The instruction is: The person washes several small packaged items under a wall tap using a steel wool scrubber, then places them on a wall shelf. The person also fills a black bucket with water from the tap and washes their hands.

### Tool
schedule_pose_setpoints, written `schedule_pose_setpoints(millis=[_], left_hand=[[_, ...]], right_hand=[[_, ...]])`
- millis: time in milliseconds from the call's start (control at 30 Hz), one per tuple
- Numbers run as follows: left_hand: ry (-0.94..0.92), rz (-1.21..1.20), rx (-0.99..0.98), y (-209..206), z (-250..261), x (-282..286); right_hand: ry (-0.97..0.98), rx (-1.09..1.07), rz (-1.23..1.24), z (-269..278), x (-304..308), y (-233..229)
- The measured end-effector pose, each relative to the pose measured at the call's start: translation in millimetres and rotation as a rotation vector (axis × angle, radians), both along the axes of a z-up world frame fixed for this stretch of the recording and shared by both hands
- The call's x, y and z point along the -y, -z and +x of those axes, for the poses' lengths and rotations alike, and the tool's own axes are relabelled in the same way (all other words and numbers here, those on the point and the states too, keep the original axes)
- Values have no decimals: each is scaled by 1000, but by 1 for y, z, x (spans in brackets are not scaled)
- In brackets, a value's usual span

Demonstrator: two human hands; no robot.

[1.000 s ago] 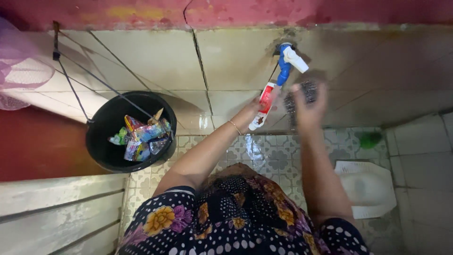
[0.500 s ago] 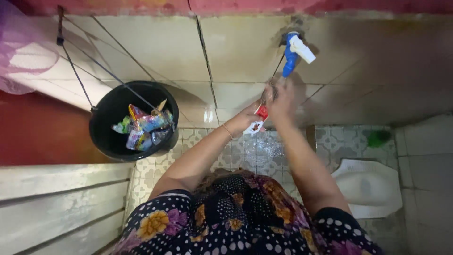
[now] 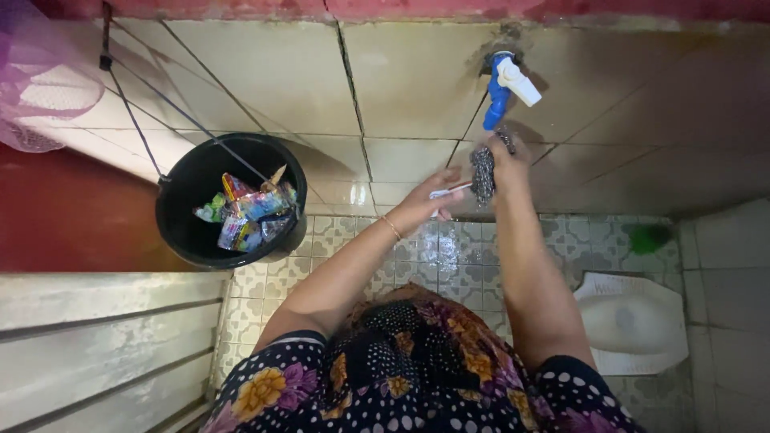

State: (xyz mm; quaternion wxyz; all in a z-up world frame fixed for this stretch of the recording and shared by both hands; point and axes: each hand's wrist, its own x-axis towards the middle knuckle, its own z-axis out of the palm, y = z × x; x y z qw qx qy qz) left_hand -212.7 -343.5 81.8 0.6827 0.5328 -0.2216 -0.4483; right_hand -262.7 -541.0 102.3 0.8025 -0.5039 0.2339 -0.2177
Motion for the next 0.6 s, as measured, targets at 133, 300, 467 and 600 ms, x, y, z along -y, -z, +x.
schedule_pose_setpoints(millis=[133, 300, 467, 600], left_hand=[[92, 209, 143, 0, 6, -2], [-20, -93, -596, -48, -1, -4], [-65, -136, -466, 81, 13, 24], [-23, -57, -459, 15, 8, 10]], right_hand=[[105, -18, 133, -6, 9, -22], [168, 63, 339, -22, 3, -56], [215, 253, -1122, -11, -55, -26], [100, 72, -385, 14, -26, 9]])
